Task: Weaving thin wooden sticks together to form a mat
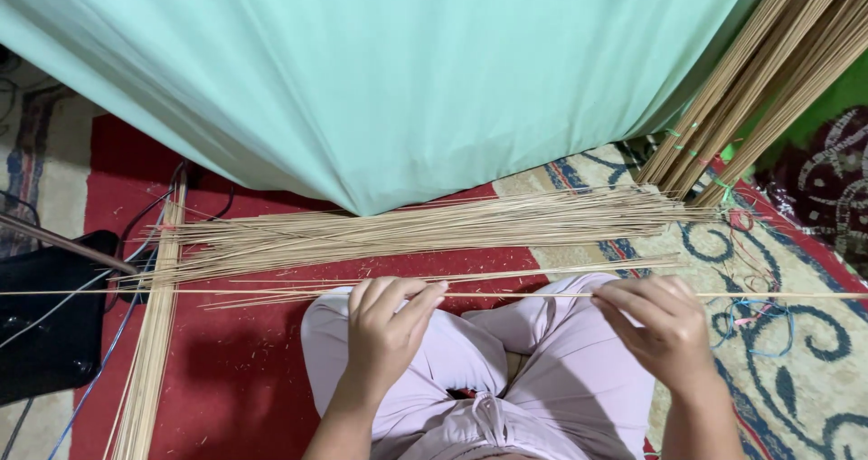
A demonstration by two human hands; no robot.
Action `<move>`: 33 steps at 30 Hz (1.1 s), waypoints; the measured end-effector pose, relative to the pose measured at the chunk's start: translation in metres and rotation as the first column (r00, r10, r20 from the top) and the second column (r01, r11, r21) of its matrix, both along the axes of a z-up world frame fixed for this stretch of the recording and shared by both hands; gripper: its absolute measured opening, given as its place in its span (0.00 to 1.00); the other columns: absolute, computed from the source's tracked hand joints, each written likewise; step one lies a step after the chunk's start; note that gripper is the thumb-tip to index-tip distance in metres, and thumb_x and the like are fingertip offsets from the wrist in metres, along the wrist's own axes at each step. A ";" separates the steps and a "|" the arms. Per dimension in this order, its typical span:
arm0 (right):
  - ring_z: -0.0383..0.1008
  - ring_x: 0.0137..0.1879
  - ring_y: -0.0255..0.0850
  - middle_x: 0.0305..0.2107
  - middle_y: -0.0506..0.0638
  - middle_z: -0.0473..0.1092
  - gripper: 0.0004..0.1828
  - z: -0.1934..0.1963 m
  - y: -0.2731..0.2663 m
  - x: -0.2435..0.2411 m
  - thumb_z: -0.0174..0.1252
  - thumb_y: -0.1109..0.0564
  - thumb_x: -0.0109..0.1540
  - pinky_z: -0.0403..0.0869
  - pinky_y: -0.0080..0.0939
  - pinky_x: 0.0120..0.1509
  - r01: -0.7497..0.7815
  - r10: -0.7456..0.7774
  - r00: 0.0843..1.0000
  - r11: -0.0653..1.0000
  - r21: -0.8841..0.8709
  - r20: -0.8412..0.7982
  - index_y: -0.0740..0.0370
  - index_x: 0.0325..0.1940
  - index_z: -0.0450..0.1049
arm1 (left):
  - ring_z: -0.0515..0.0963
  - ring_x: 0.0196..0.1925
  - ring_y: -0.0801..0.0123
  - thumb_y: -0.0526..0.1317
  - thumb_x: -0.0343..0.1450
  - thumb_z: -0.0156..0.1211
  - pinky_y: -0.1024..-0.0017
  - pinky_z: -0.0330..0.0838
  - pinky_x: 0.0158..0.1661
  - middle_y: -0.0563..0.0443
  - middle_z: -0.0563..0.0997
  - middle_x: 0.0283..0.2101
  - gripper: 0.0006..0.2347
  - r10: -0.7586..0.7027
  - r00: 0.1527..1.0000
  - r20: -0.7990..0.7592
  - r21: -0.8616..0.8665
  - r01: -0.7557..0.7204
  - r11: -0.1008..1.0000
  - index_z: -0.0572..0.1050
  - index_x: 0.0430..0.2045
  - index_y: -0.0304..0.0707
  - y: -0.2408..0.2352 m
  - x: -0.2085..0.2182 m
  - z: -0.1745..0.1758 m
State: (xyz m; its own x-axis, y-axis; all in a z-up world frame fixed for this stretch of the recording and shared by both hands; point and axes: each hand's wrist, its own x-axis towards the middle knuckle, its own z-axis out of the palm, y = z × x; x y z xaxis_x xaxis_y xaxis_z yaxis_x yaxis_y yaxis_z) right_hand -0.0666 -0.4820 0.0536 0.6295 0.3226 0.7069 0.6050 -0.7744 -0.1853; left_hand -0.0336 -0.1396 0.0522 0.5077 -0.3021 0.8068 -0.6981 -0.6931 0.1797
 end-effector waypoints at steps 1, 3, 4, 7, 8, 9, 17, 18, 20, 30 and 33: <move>0.75 0.35 0.40 0.37 0.49 0.79 0.09 0.002 0.010 0.000 0.68 0.58 0.60 0.66 0.42 0.41 -0.002 0.002 1.000 1.000 -0.001 -0.002 0.57 0.44 0.80 | 0.77 0.35 0.66 0.33 0.69 0.71 0.66 0.63 0.41 0.59 0.80 0.35 0.08 0.002 1.000 -0.002 -0.001 -0.002 1.000 0.82 0.39 0.50 -0.004 0.000 0.004; 0.75 0.35 0.42 0.36 0.50 0.78 0.06 0.006 0.029 -0.002 0.64 0.59 0.62 0.65 0.43 0.41 -0.054 0.053 0.999 0.998 0.031 0.012 0.59 0.44 0.78 | 0.77 0.35 0.66 0.32 0.71 0.68 0.66 0.63 0.39 0.57 0.80 0.35 0.06 -0.038 0.999 0.025 -0.004 0.038 0.999 0.81 0.37 0.48 -0.012 -0.002 0.010; 0.75 0.35 0.42 0.36 0.50 0.78 0.06 0.006 0.035 -0.002 0.64 0.59 0.62 0.65 0.43 0.41 -0.054 0.054 0.998 0.998 0.031 0.009 0.59 0.44 0.78 | 0.77 0.35 0.66 0.32 0.71 0.68 0.66 0.63 0.39 0.57 0.80 0.35 0.06 -0.037 0.999 0.022 -0.004 0.037 0.999 0.81 0.37 0.48 -0.014 -0.004 0.010; 0.73 0.32 0.43 0.34 0.50 0.77 0.05 0.007 0.047 -0.001 0.65 0.59 0.63 0.66 0.41 0.38 -0.057 0.054 0.996 0.997 0.045 0.070 0.59 0.43 0.79 | 0.77 0.37 0.67 0.37 0.72 0.68 0.67 0.62 0.42 0.59 0.80 0.36 0.05 -0.038 0.999 -0.003 -0.006 0.038 0.999 0.80 0.38 0.50 -0.019 -0.006 0.009; 0.72 0.32 0.43 0.33 0.50 0.76 0.06 0.008 0.048 -0.001 0.65 0.60 0.63 0.65 0.41 0.38 -0.062 0.059 0.996 0.997 0.048 0.070 0.59 0.44 0.79 | 0.77 0.36 0.67 0.36 0.71 0.69 0.67 0.62 0.42 0.60 0.80 0.36 0.05 -0.023 1.000 0.003 0.010 0.023 1.000 0.80 0.37 0.51 -0.020 -0.006 0.010; 0.70 0.31 0.43 0.32 0.50 0.75 0.07 0.009 0.050 -0.002 0.65 0.62 0.63 0.64 0.42 0.38 -0.067 0.064 0.996 0.996 0.050 0.070 0.59 0.45 0.78 | 0.76 0.36 0.67 0.36 0.70 0.70 0.67 0.61 0.42 0.61 0.79 0.35 0.06 -0.008 1.000 0.010 0.025 0.008 1.000 0.80 0.36 0.51 -0.021 -0.006 0.010; 0.73 0.32 0.41 0.33 0.48 0.76 0.08 0.025 0.056 -0.003 0.64 0.60 0.64 0.66 0.40 0.36 -0.116 0.114 0.992 0.992 0.044 0.051 0.56 0.47 0.77 | 0.75 0.35 0.67 0.37 0.70 0.69 0.67 0.59 0.43 0.62 0.79 0.35 0.06 0.000 1.000 -0.002 0.042 0.000 0.999 0.82 0.37 0.53 -0.019 -0.006 0.007; 0.73 0.32 0.41 0.34 0.46 0.76 0.08 0.025 0.058 -0.003 0.64 0.59 0.64 0.68 0.39 0.36 -0.131 0.129 0.991 0.991 0.037 0.042 0.54 0.48 0.76 | 0.75 0.35 0.67 0.37 0.70 0.69 0.67 0.58 0.43 0.63 0.79 0.34 0.05 0.007 1.000 -0.006 0.056 -0.006 0.998 0.81 0.37 0.54 -0.019 -0.007 0.008; 0.73 0.32 0.41 0.34 0.47 0.76 0.05 0.026 0.060 -0.002 0.61 0.59 0.65 0.68 0.39 0.36 -0.143 0.141 0.989 0.989 0.036 0.044 0.55 0.45 0.76 | 0.75 0.35 0.68 0.39 0.71 0.69 0.68 0.57 0.44 0.64 0.79 0.35 0.05 0.016 1.000 -0.003 0.059 -0.016 0.998 0.81 0.36 0.55 -0.020 -0.008 0.009; 0.76 0.33 0.44 0.34 0.53 0.77 0.05 0.024 0.057 -0.001 0.64 0.60 0.63 0.75 0.40 0.39 -0.205 0.202 0.975 0.979 0.022 0.091 0.63 0.39 0.75 | 0.76 0.36 0.69 0.42 0.71 0.68 0.67 0.58 0.45 0.67 0.79 0.35 0.05 0.032 0.999 -0.044 0.111 -0.027 0.993 0.81 0.38 0.57 -0.014 -0.010 0.006; 0.75 0.32 0.42 0.35 0.50 0.76 0.05 0.016 0.053 0.000 0.64 0.58 0.64 0.71 0.38 0.34 -0.170 0.171 0.983 0.985 -0.019 0.060 0.61 0.40 0.75 | 0.76 0.37 0.69 0.42 0.71 0.68 0.68 0.57 0.46 0.68 0.79 0.35 0.05 0.046 0.998 -0.043 0.130 -0.040 0.991 0.81 0.38 0.58 -0.014 -0.010 0.004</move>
